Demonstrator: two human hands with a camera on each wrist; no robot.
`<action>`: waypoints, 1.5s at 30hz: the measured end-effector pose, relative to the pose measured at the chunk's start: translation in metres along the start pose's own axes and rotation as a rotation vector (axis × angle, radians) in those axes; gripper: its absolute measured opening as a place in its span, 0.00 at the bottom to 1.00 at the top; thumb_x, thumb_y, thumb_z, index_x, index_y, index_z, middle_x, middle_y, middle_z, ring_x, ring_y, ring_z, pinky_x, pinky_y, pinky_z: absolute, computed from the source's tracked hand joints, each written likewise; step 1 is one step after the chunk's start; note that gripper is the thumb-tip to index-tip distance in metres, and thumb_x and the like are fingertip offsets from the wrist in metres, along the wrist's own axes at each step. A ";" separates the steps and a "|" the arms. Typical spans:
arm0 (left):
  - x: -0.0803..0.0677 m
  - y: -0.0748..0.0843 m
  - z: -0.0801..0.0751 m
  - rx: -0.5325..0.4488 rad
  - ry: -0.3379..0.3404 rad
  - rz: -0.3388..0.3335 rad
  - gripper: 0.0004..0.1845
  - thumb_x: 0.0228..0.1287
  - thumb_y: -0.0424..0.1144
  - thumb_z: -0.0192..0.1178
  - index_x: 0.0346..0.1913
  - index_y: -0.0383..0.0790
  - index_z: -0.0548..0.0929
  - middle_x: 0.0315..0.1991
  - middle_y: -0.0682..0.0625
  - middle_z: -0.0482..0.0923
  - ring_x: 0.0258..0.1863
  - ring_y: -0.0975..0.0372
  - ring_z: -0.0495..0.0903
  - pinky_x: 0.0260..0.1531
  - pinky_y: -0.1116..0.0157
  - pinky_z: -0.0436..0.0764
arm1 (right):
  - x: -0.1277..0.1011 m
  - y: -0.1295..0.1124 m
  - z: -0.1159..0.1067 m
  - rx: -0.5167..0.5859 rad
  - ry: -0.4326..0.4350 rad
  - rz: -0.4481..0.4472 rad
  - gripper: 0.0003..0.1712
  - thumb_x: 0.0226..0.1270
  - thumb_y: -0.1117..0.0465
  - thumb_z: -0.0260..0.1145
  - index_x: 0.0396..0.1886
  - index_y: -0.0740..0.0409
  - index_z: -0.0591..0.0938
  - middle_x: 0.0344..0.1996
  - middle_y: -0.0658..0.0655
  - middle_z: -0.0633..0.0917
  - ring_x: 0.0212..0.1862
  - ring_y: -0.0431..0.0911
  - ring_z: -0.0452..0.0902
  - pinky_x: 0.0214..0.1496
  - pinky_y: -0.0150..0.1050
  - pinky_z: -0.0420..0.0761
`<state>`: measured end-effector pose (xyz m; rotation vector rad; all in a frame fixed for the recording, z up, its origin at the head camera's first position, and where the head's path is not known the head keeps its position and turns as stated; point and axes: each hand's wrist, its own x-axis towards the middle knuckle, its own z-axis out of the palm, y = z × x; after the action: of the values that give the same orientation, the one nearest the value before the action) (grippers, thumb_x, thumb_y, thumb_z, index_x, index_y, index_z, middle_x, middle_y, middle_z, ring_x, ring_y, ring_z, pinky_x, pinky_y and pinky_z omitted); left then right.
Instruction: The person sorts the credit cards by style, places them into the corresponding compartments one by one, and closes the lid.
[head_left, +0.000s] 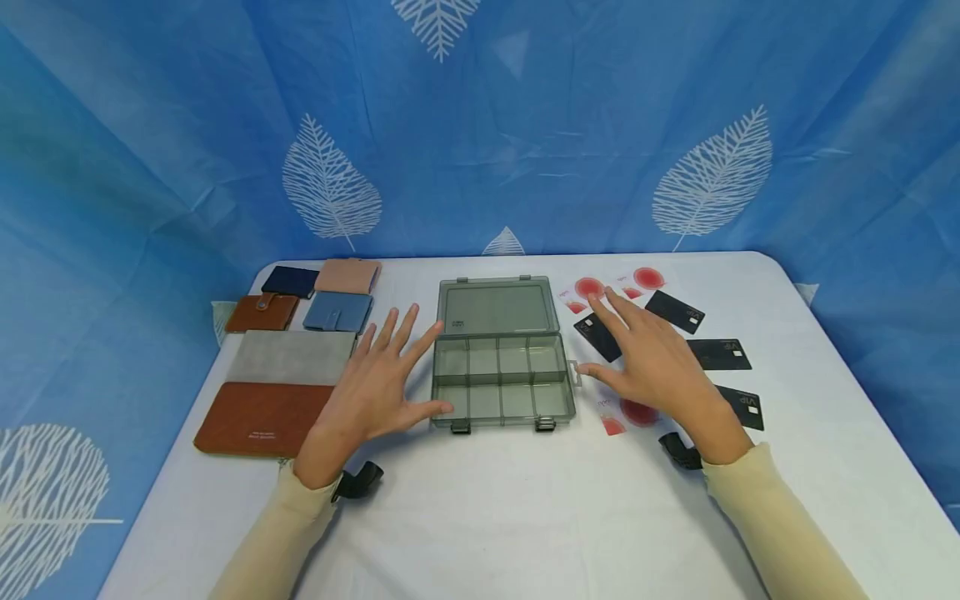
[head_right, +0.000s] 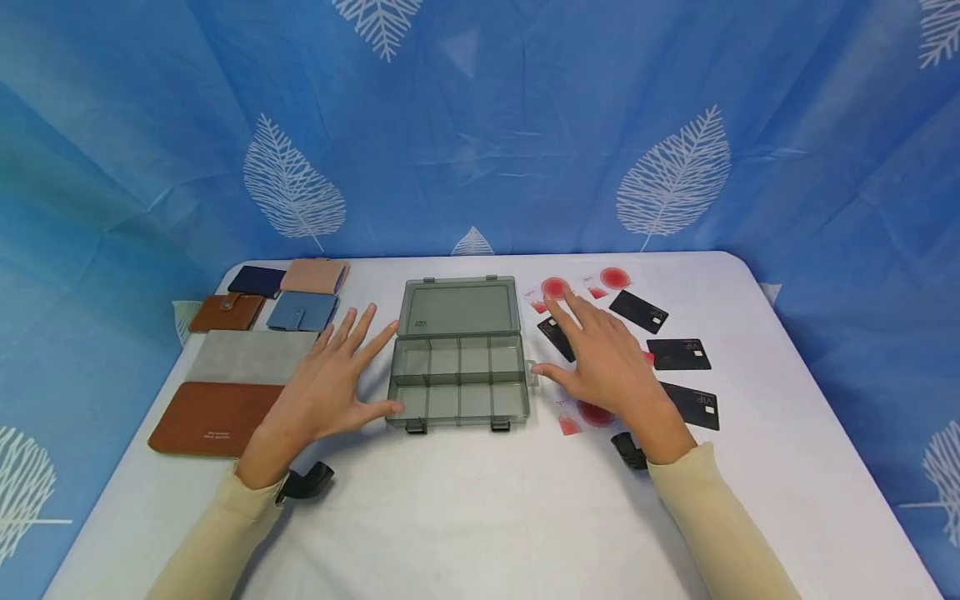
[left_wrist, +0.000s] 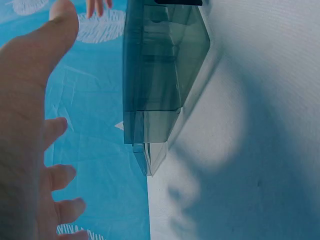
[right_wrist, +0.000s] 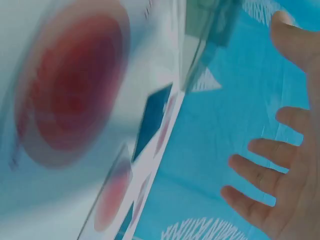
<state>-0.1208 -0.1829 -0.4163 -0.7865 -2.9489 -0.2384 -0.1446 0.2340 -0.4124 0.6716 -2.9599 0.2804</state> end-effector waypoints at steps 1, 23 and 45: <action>-0.001 -0.001 -0.001 -0.017 0.007 0.006 0.61 0.61 0.77 0.65 0.89 0.55 0.52 0.89 0.40 0.45 0.85 0.38 0.50 0.78 0.33 0.57 | 0.001 0.003 -0.001 0.013 0.005 0.016 0.61 0.66 0.34 0.76 0.89 0.53 0.58 0.83 0.67 0.62 0.78 0.69 0.65 0.75 0.70 0.68; -0.009 -0.014 0.014 -0.311 0.007 0.153 0.43 0.63 0.59 0.78 0.76 0.44 0.78 0.80 0.43 0.68 0.75 0.46 0.74 0.61 0.42 0.83 | 0.002 0.035 0.019 0.135 -0.072 0.211 0.49 0.66 0.47 0.80 0.79 0.62 0.71 0.56 0.69 0.85 0.60 0.64 0.81 0.64 0.67 0.79; -0.008 -0.023 0.020 -0.411 -0.102 0.090 0.49 0.60 0.62 0.78 0.80 0.44 0.74 0.84 0.46 0.63 0.81 0.47 0.66 0.72 0.38 0.71 | 0.006 0.035 0.023 0.222 -0.146 0.349 0.44 0.67 0.53 0.80 0.75 0.70 0.74 0.50 0.71 0.81 0.58 0.66 0.73 0.57 0.66 0.82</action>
<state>-0.1265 -0.2031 -0.4394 -0.9984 -2.9855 -0.8405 -0.1664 0.2579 -0.4397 0.1922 -3.2070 0.6176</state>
